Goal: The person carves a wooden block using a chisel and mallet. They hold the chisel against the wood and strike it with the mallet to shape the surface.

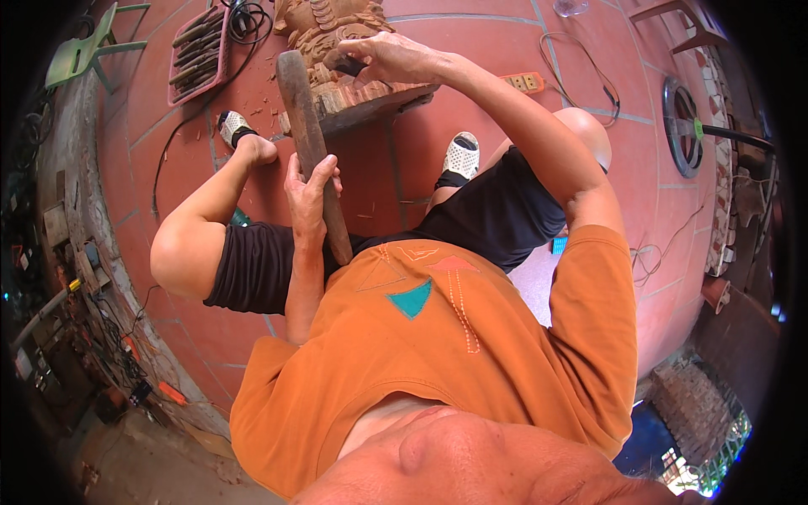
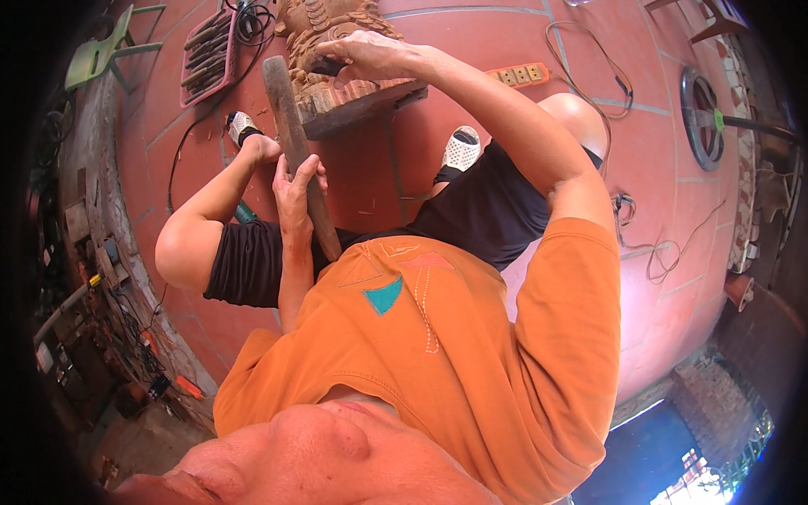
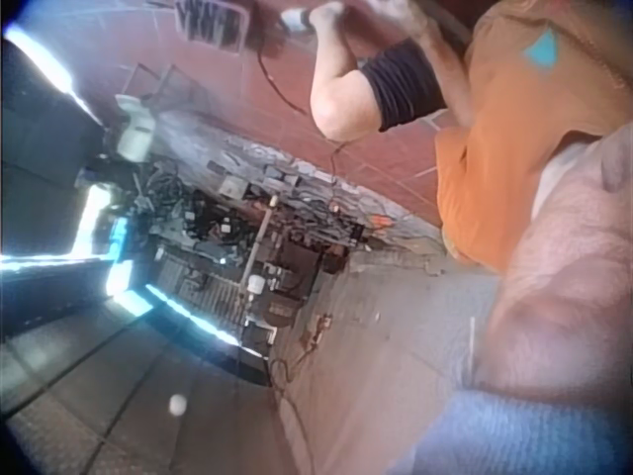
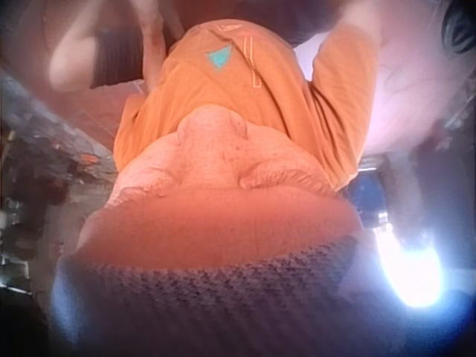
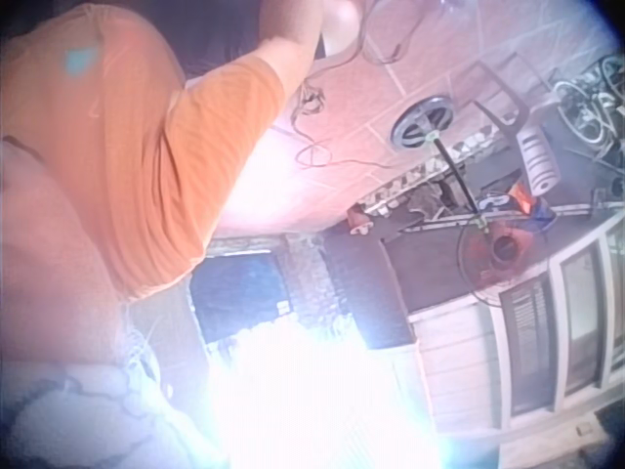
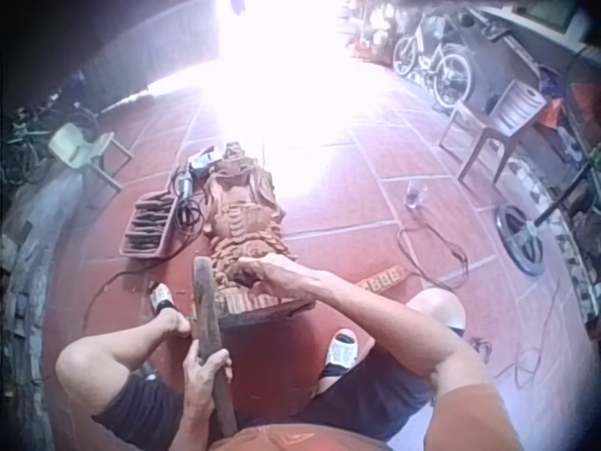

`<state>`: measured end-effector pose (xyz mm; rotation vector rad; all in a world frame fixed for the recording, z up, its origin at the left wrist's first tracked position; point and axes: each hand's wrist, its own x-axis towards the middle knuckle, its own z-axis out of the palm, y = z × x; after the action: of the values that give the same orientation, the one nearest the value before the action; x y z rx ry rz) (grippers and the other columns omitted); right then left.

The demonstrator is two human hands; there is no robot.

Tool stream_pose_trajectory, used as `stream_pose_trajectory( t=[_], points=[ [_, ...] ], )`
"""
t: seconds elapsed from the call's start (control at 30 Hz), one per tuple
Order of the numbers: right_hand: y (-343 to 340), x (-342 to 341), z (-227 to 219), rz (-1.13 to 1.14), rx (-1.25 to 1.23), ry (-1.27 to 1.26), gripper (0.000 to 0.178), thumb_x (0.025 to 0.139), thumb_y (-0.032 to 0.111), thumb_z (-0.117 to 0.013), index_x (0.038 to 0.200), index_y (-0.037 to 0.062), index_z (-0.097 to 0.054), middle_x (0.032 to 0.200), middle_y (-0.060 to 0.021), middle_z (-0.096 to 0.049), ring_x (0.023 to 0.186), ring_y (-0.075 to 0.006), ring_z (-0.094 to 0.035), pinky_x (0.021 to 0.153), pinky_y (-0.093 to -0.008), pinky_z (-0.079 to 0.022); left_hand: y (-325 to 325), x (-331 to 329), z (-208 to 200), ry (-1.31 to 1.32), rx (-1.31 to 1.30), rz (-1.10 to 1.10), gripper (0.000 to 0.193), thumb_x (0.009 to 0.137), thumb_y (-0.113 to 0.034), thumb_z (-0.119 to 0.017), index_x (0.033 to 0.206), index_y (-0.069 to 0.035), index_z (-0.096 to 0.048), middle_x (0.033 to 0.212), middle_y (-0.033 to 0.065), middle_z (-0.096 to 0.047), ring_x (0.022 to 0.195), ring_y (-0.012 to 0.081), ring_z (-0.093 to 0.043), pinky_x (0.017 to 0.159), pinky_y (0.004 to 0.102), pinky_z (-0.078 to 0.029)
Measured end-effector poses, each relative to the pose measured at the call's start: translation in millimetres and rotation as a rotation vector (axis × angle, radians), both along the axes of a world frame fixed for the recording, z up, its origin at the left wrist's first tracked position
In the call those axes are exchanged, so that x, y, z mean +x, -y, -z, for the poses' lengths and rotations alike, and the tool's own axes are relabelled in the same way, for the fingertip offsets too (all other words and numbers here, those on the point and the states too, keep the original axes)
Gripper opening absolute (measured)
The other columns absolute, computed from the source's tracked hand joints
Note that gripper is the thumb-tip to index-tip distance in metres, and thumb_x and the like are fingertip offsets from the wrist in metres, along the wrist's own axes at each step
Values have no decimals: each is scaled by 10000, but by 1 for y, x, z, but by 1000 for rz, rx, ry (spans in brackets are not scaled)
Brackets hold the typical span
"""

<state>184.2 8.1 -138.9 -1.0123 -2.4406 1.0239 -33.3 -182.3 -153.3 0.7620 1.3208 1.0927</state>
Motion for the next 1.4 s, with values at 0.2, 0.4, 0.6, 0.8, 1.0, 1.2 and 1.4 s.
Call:
stream_pose_trajectory(
  t=[0.2,0.4,0.6,0.8,1.0,1.2,1.4],
  points=[
    [2,0,-2,2,47,-8,685,817,227,-818,1428,114,-529,1157,-223,-707,1100,-370,-680,930,-460,-527,1,1,-1,-4,3,3,290,907,-210,-767,1061,-72,-564,788,33,-646,590,84,-612,539,223,-492],
    [2,0,-1,-3,30,-9,692,812,218,-821,1431,121,-526,1156,-224,-708,1101,-369,-683,930,-456,-530,1,1,0,-1,3,4,285,908,-206,-765,1060,-71,-565,789,32,-647,594,84,-614,540,224,-491],
    [3,-1,-1,-8,37,-6,686,809,215,-821,1424,118,-533,1173,-223,-702,1106,-382,-674,930,-463,-530,0,2,-4,24,28,-16,291,919,-206,-759,1076,-67,-558,795,32,-641,601,91,-615,545,228,-493],
    [5,-1,4,7,72,30,640,841,217,-786,1416,92,-535,1177,-227,-695,1098,-393,-669,920,-478,-530,-4,7,-20,47,247,-123,288,962,-163,-706,1161,-53,-530,842,45,-616,622,116,-602,573,245,-501],
    [5,0,7,-20,93,0,607,864,225,-763,1407,80,-533,1144,-236,-694,1057,-407,-673,887,-486,-528,-5,9,-24,-159,156,48,282,972,-195,-698,1131,-34,-530,820,32,-594,608,95,-576,557,241,-482],
    [6,0,2,7,21,47,667,836,184,-780,1444,99,-520,1226,-224,-681,1136,-400,-653,966,-480,-519,-4,11,-30,-145,198,19,277,961,-140,-705,1151,-22,-540,819,25,-599,614,89,-568,559,237,-477],
    [9,1,3,5,21,42,665,832,168,-775,1441,95,-518,1224,-223,-681,1130,-403,-651,959,-484,-514,-7,15,-37,-199,352,-117,276,971,-94,-672,1201,-28,-533,838,60,-607,623,121,-574,578,257,-500]
  ],
)
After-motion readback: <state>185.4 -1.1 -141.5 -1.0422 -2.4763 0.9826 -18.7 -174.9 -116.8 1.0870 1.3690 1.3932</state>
